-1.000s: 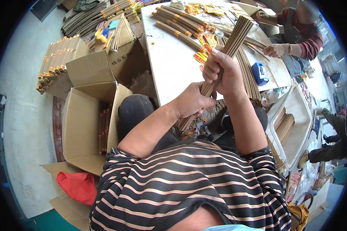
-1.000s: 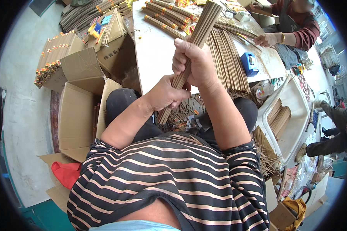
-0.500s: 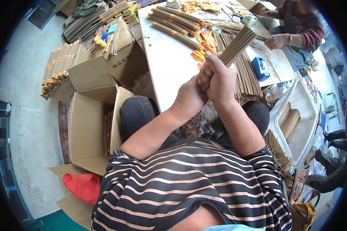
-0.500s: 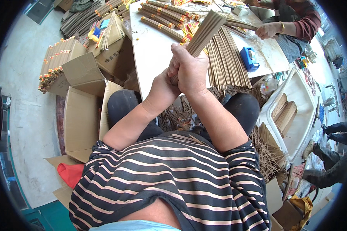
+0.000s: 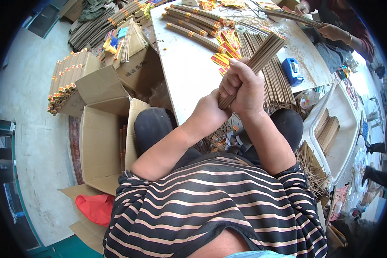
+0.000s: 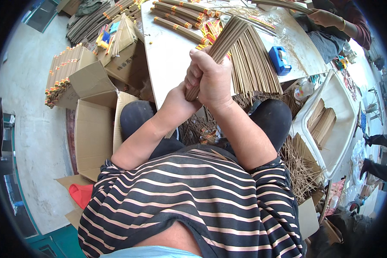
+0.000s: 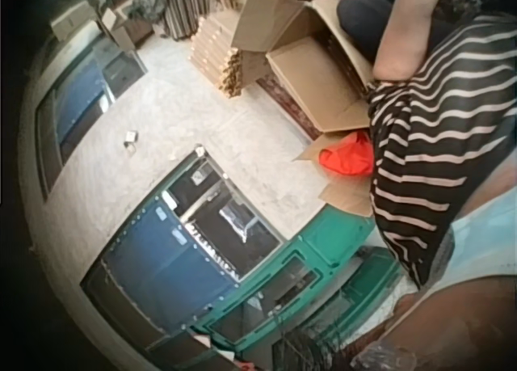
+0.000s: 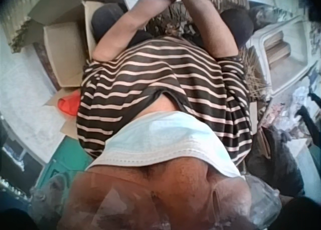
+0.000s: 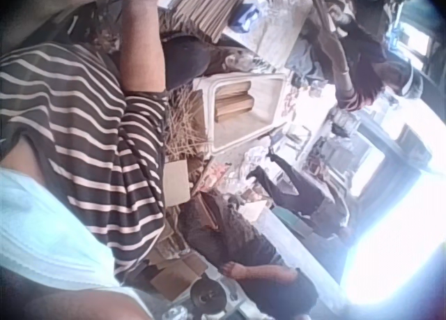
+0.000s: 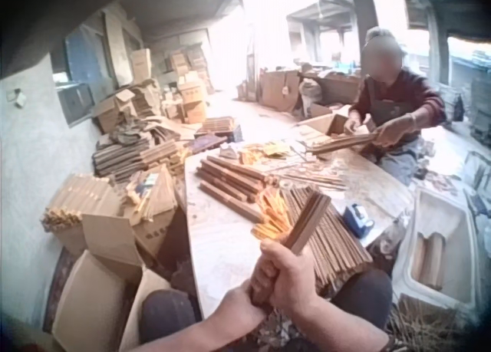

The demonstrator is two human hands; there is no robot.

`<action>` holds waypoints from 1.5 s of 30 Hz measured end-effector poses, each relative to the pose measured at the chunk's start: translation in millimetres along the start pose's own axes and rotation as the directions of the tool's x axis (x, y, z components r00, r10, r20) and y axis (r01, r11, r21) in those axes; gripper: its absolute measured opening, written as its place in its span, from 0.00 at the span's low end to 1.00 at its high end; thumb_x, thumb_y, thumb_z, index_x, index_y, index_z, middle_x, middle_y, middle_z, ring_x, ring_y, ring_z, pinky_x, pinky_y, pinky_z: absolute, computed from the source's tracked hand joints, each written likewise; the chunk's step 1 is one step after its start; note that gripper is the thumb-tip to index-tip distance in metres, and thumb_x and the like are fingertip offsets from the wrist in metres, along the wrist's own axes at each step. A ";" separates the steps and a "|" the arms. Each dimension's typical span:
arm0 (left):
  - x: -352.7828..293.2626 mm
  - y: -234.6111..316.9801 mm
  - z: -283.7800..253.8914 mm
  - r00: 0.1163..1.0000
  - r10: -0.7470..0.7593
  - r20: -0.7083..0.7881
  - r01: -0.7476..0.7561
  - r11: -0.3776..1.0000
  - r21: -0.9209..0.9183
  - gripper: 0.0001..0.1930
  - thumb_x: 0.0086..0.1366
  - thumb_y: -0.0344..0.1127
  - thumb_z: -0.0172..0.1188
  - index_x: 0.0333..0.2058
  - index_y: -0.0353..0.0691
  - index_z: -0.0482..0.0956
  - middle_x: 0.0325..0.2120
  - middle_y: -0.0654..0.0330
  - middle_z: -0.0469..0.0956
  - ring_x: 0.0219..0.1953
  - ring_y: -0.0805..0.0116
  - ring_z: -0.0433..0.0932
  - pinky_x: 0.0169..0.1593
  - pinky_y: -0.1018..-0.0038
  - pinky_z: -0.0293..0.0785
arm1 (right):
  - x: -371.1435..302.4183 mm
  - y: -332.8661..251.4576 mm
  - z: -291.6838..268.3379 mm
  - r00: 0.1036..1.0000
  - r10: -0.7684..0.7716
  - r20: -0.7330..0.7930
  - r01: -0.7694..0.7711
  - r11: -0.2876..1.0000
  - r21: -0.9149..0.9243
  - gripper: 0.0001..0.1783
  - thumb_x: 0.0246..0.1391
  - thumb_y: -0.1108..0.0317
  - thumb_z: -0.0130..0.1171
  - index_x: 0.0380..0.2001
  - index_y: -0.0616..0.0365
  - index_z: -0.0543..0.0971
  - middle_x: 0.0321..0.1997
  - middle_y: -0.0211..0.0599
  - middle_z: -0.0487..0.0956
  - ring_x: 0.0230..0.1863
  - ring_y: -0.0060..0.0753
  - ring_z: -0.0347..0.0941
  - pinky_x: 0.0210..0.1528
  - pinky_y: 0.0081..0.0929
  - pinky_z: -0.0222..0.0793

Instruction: The person gathers thin sticks from a pile on a table, aligns them into a bundle, and wraps a small red and yellow paper label around the middle. The person then places the finished bundle into a cardboard box. The process is repeated multiple times.

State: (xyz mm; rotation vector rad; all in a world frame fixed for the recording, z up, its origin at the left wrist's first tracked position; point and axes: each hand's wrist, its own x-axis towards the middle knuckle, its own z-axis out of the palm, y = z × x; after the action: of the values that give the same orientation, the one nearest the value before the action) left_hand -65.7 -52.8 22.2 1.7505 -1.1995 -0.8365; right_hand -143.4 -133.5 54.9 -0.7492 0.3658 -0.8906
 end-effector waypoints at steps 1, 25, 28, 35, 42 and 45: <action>-2.8 -0.3 -0.5 1.000 0.007 -0.020 -0.007 1.000 -0.008 0.22 0.49 0.31 0.62 0.43 0.32 0.69 0.34 0.49 0.77 0.39 0.58 0.77 0.44 0.70 0.71 | -2.2 0.3 2.7 1.000 0.008 -0.011 -0.008 1.000 -0.005 0.11 0.50 0.69 0.52 0.19 0.51 0.63 0.11 0.24 0.57 0.10 0.19 0.53 0.12 0.21 0.51; -26.6 -40.4 -82.6 0.930 -0.345 0.125 0.358 0.776 -0.520 0.09 0.54 0.27 0.59 0.30 0.38 0.68 0.14 0.68 0.66 0.09 0.82 0.63 0.11 0.85 0.58 | 83.0 58.9 -98.5 0.999 0.019 -0.041 -0.031 -0.372 -0.928 0.18 0.46 0.56 0.61 0.34 0.60 0.76 0.39 0.47 0.76 0.43 0.45 0.73 0.46 0.38 0.68; -25.7 -42.8 -82.9 0.907 -0.388 0.162 0.412 0.744 -0.526 0.09 0.53 0.27 0.60 0.30 0.38 0.67 0.13 0.68 0.65 0.09 0.82 0.62 0.11 0.86 0.58 | 92.0 64.3 -100.9 0.988 0.060 -0.145 -0.109 -0.406 -0.907 0.20 0.46 0.54 0.61 0.35 0.58 0.74 0.40 0.45 0.76 0.45 0.44 0.72 0.46 0.37 0.67; -20.8 -51.7 -79.2 0.900 -0.385 0.204 0.429 0.697 -0.575 0.10 0.54 0.28 0.61 0.31 0.39 0.67 0.13 0.69 0.65 0.09 0.82 0.62 0.11 0.85 0.57 | 101.9 65.6 -113.5 0.995 0.041 -0.094 -0.077 -0.302 -0.950 0.16 0.46 0.58 0.62 0.32 0.60 0.77 0.33 0.44 0.79 0.36 0.42 0.75 0.39 0.35 0.68; -23.9 -48.1 -78.5 0.925 -0.344 0.164 0.370 0.704 -0.606 0.12 0.56 0.30 0.61 0.36 0.38 0.68 0.14 0.69 0.64 0.09 0.82 0.61 0.12 0.85 0.57 | 54.7 18.1 -52.0 0.946 0.322 0.030 -0.069 0.292 -0.954 0.12 0.51 0.65 0.61 0.29 0.65 0.78 0.22 0.30 0.75 0.24 0.16 0.67 0.27 0.20 0.65; -25.9 -37.1 -75.1 0.932 -0.332 0.145 0.349 0.718 -0.602 0.16 0.57 0.31 0.61 0.41 0.37 0.68 0.14 0.69 0.63 0.09 0.82 0.60 0.12 0.85 0.57 | 21.7 12.0 -37.3 0.863 0.490 0.125 -0.123 0.443 -0.888 0.12 0.52 0.65 0.61 0.29 0.66 0.78 0.22 0.28 0.75 0.25 0.15 0.66 0.27 0.18 0.64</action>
State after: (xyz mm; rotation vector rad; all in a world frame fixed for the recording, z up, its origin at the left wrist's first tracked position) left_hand 5.2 -1.3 22.7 1.4056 -0.5003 -1.3062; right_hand -145.3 -162.3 20.7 -1.7113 0.6042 -0.1034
